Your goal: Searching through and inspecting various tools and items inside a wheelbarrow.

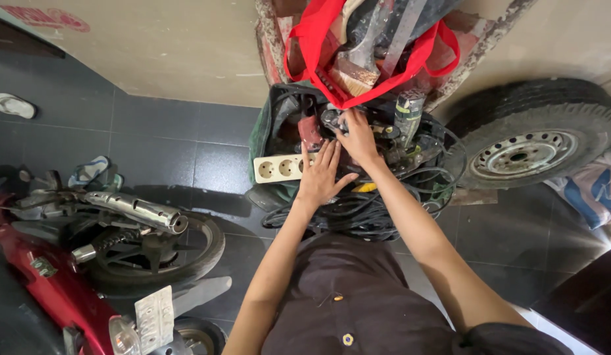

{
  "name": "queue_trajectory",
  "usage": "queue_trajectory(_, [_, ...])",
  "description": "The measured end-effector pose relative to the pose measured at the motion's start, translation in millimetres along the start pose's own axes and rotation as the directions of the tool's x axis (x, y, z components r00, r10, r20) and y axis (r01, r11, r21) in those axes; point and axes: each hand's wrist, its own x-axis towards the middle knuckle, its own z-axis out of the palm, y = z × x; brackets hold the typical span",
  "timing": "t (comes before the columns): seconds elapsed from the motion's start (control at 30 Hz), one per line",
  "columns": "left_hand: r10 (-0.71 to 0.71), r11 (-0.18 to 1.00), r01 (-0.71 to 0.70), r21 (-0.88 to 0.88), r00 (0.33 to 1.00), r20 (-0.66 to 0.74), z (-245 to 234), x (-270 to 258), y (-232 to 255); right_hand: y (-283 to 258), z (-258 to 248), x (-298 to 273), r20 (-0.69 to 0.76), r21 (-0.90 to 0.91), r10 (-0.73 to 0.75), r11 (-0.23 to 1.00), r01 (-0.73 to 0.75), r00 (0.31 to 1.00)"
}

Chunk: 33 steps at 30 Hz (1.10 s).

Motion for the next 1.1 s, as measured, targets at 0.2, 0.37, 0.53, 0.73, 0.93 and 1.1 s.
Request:
queue_trajectory(0.2, [-0.015, 1.0, 0.015, -0.019, 1.0, 0.002, 2.1, -0.9, -0.8, -11.3, -1.1, 7.6, 0.041, 0.004, 0.092, 0.996, -0.092, 0.995])
queue_trajectory(0.37, [-0.037, 0.999, 0.037, -0.029, 0.999, 0.007, 2.0, -0.9, -0.7, -6.5, 9.7, 11.7, 0.022, -0.123, 0.114, 0.986, -0.11, 0.993])
queue_trajectory(0.53, [-0.019, 1.0, 0.018, -0.025, 0.999, -0.029, -0.7, -0.8, 1.2, -1.3, 12.8, 14.1, 0.028, -0.161, 0.156, 0.976, -0.149, 0.987])
queue_trajectory(0.73, [-0.018, 1.0, 0.018, -0.009, 0.999, -0.042, 1.5, -0.4, 1.5, 5.4, 7.4, 24.3, 0.077, -0.13, 0.271, 0.957, -0.26, 0.96])
queue_trajectory(0.93, [-0.017, 1.0, 0.018, 0.01, 0.999, -0.035, -2.2, -0.7, 2.2, 2.6, 3.8, 24.2, 0.126, -0.162, 0.284, 0.951, -0.263, 0.95])
queue_trajectory(1.1, [-0.033, 0.998, 0.033, 0.047, 0.999, 0.002, -8.2, 1.6, 4.4, 9.6, 7.4, 22.2, 0.112, -0.075, 0.364, 0.931, -0.358, 0.925])
